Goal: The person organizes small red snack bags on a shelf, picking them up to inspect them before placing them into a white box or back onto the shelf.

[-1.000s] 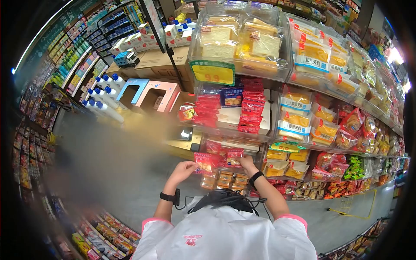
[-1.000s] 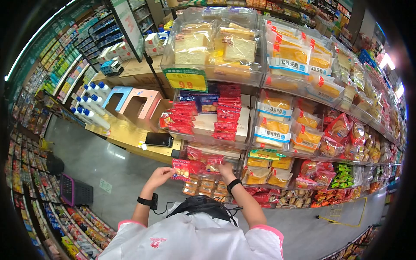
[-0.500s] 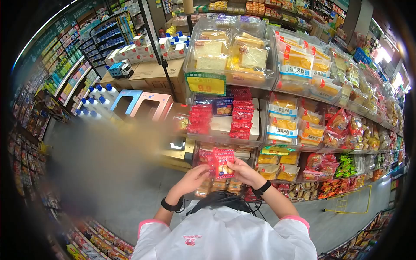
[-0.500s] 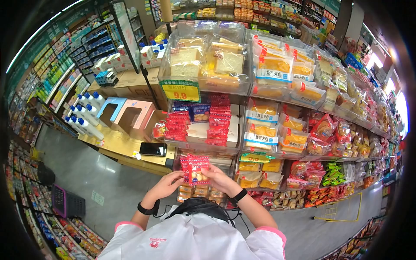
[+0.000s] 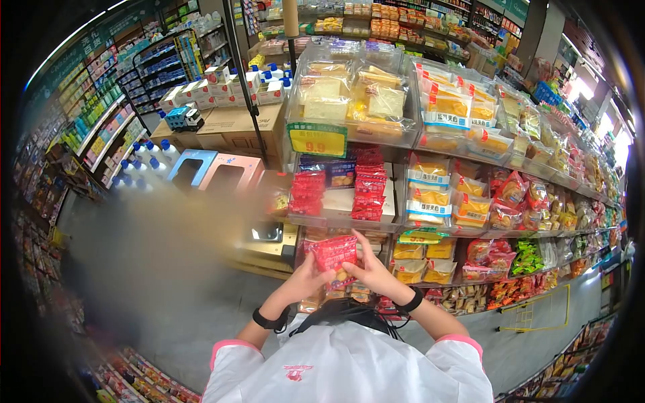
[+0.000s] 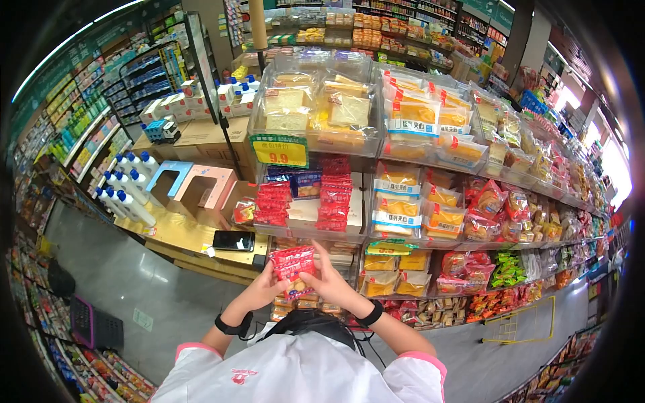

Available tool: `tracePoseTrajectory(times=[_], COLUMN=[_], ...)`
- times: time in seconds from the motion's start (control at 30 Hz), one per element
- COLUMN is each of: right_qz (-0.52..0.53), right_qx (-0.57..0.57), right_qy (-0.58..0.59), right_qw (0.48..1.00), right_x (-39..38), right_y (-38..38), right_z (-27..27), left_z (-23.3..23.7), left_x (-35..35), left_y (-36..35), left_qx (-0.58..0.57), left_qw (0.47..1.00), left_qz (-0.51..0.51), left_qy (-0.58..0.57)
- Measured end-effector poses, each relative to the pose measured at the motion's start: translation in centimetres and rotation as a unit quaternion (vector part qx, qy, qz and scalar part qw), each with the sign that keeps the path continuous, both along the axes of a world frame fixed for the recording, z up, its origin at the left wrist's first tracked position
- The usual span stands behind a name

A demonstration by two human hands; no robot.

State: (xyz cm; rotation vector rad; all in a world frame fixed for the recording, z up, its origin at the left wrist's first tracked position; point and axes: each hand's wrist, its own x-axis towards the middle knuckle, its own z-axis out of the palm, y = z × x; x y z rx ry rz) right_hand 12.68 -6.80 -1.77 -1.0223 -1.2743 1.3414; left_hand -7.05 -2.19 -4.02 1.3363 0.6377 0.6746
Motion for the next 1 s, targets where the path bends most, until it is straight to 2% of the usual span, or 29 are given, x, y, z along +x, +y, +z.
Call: tracePoseTrajectory(times=[0.1,0.17,0.3,0.4,0.5,0.6,0.67,0.87,1.0], right_qz=[0.037,0.033,-0.002,-0.114,-0.068,-0.057,-0.074,-0.09,-0.088], right_qx=[-0.01,-0.029,-0.03,0.159,0.24,0.176,0.187,0.168,0.16], right_qy=[-0.078,-0.054,-0.064,-0.267,-0.402,-0.306,-0.307,-0.267,-0.253], right_qw=[0.996,0.998,0.998,0.944,0.881,0.934,0.93,0.945,0.95], right_x=[0.4,0.1,-0.2,-0.4,0.1,-0.2,-0.3,-0.9,-1.0], right_y=[0.3,-0.4,-0.9,-1.2,-1.4,-1.1,-0.9,-0.7,-0.6], right_z=[-2.5,-1.5,1.0,3.9,5.3,4.2,3.3,2.7,2.1], left_z=[-1.5,-0.5,1.3,2.0,1.6,0.7,-0.2,0.8,2.1], left_x=[0.2,0.2,0.0,-0.3,-0.4,0.0,0.2,0.2,0.3], left_y=[-0.2,-0.2,-0.4,-0.4,-0.5,-0.8,-0.6,-0.7,-0.6], left_qx=[0.091,0.123,0.122,0.12,0.115,0.136,0.162,0.105,0.125], left_qw=[0.994,0.987,0.987,0.986,0.985,0.985,0.982,0.988,0.984], left_qz=[0.038,0.061,0.061,0.041,0.034,0.036,0.038,0.018,0.013], left_qy=[0.041,0.082,0.081,0.105,0.121,0.104,0.094,0.108,0.128])
